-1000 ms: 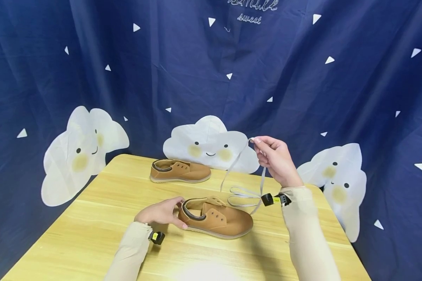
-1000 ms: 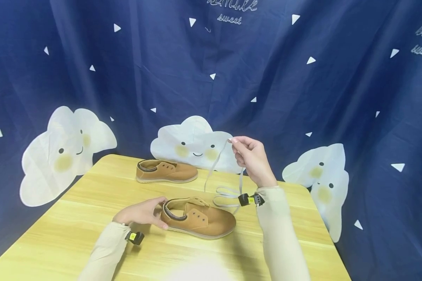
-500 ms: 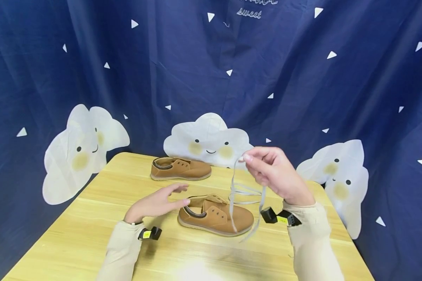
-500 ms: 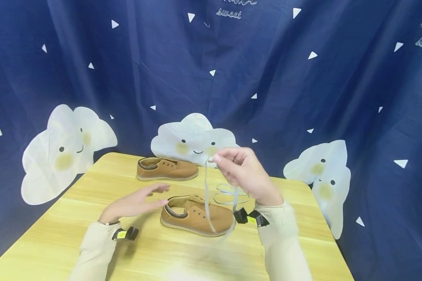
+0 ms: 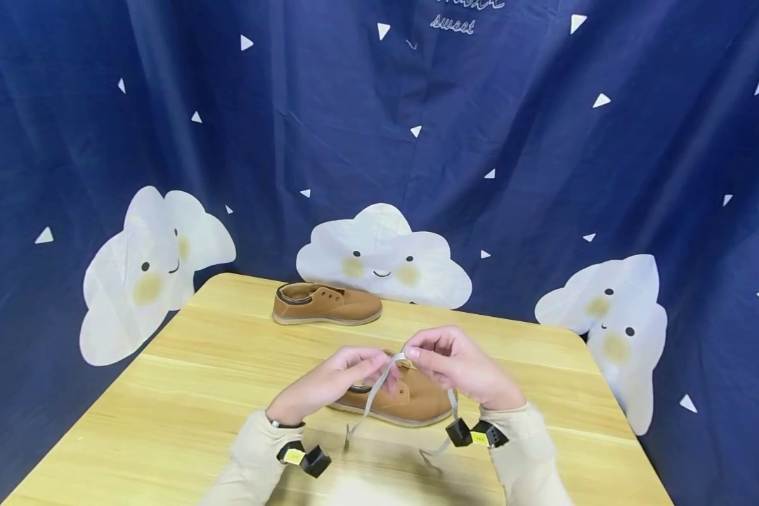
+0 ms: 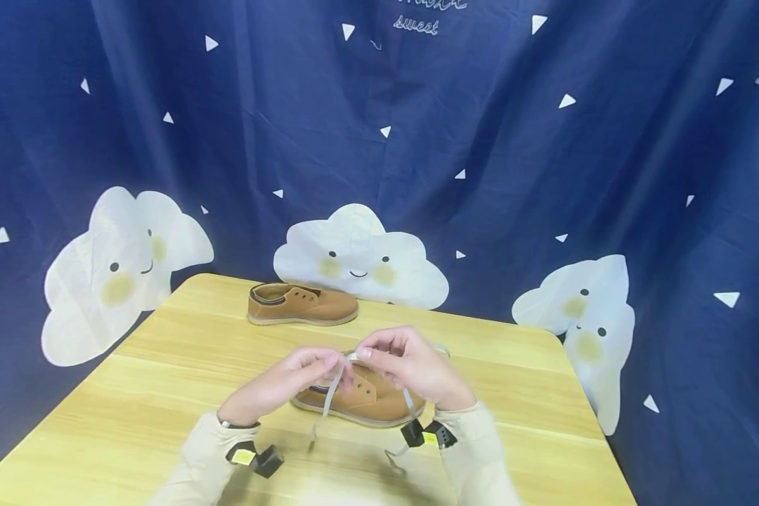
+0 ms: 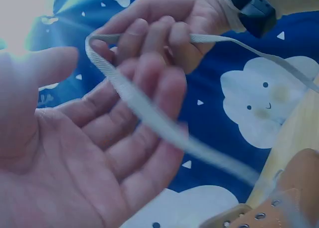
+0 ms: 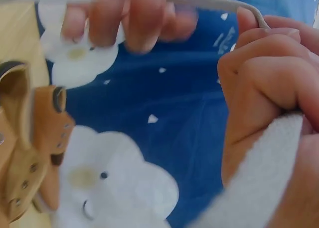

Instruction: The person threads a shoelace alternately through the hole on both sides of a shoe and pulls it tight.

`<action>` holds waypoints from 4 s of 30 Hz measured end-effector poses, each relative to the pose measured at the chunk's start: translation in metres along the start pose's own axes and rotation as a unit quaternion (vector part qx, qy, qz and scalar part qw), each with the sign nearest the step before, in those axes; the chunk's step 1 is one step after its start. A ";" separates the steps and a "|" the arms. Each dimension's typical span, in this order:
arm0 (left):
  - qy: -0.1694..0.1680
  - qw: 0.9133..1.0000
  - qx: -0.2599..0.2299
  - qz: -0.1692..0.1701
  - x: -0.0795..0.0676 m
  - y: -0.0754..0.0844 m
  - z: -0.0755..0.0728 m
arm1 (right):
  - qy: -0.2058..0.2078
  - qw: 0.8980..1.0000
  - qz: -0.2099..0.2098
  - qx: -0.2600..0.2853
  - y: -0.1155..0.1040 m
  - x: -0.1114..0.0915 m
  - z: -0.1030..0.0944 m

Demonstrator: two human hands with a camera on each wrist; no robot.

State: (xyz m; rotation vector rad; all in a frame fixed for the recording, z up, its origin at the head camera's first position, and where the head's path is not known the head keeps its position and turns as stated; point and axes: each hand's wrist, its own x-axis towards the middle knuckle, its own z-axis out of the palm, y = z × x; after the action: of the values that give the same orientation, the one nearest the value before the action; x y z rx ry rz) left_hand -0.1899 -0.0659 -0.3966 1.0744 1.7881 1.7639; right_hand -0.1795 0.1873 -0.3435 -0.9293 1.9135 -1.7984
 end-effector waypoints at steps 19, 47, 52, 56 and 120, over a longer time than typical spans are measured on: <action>-0.047 0.998 -0.014 -0.032 -0.001 -0.025 -0.024 | 0.021 0.999 0.040 0.013 0.065 -0.029 -0.043; -0.070 0.991 0.100 -0.062 0.005 -0.021 -0.012 | -0.128 0.990 0.033 -0.050 0.084 -0.007 -0.011; -0.070 0.990 0.107 -0.061 0.005 -0.026 -0.014 | -0.090 0.993 0.038 -0.061 0.081 -0.006 -0.005; -0.068 0.989 0.105 -0.077 0.004 -0.027 -0.018 | -0.074 0.995 0.049 -0.049 0.081 -0.012 -0.013; 0.033 0.964 0.255 -0.067 0.018 -0.049 -0.004 | 0.035 0.986 0.157 -0.033 0.117 -0.032 0.000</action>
State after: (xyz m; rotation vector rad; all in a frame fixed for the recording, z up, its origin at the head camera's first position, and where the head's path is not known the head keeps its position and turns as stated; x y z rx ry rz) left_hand -0.2161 -0.0504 -0.4390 1.0507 2.3725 1.3031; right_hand -0.1816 0.2059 -0.4636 -0.5520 2.0411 -1.6089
